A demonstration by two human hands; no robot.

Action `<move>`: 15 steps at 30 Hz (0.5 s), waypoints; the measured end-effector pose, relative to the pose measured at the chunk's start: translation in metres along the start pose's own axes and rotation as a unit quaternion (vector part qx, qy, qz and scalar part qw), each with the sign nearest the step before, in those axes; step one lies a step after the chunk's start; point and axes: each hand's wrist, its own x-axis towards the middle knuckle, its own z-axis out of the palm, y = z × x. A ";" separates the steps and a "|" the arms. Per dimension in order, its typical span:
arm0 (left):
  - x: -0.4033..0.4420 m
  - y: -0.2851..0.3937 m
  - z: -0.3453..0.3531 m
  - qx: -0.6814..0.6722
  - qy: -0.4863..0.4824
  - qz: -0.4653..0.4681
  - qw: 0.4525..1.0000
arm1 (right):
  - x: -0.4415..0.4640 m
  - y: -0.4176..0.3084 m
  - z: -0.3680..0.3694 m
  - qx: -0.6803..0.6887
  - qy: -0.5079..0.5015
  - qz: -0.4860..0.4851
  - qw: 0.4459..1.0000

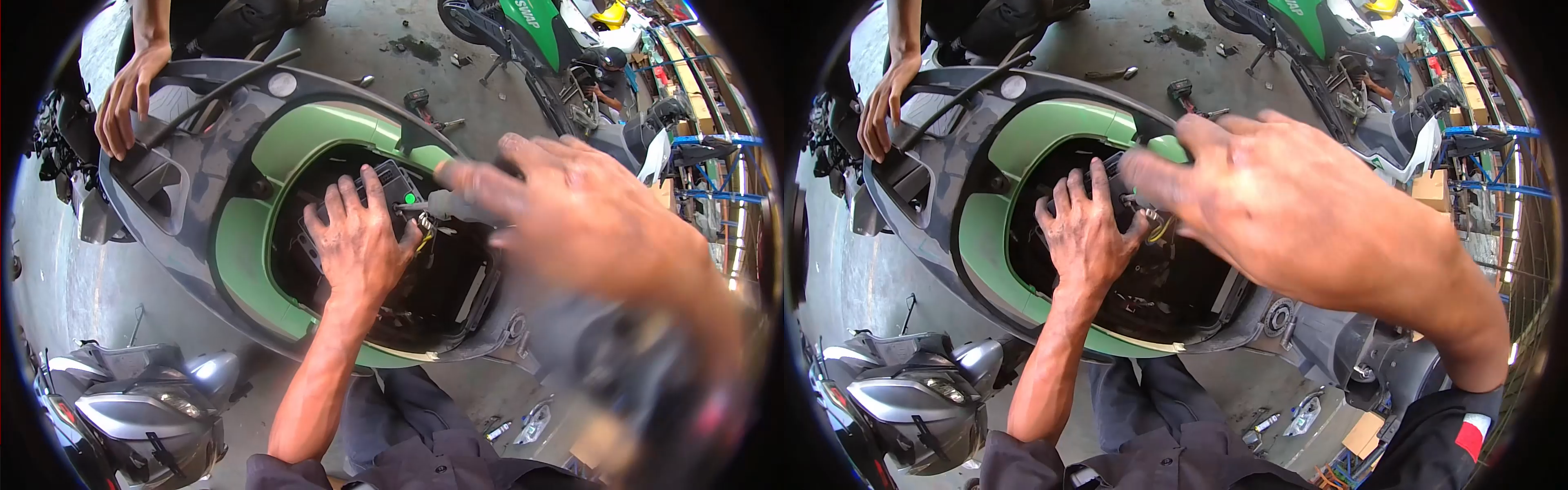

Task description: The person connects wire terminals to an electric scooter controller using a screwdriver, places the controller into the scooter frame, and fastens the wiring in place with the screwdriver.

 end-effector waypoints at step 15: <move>-0.001 -0.002 0.000 -0.007 0.005 0.009 1.000 | 0.046 0.033 0.024 0.306 0.037 -0.135 0.942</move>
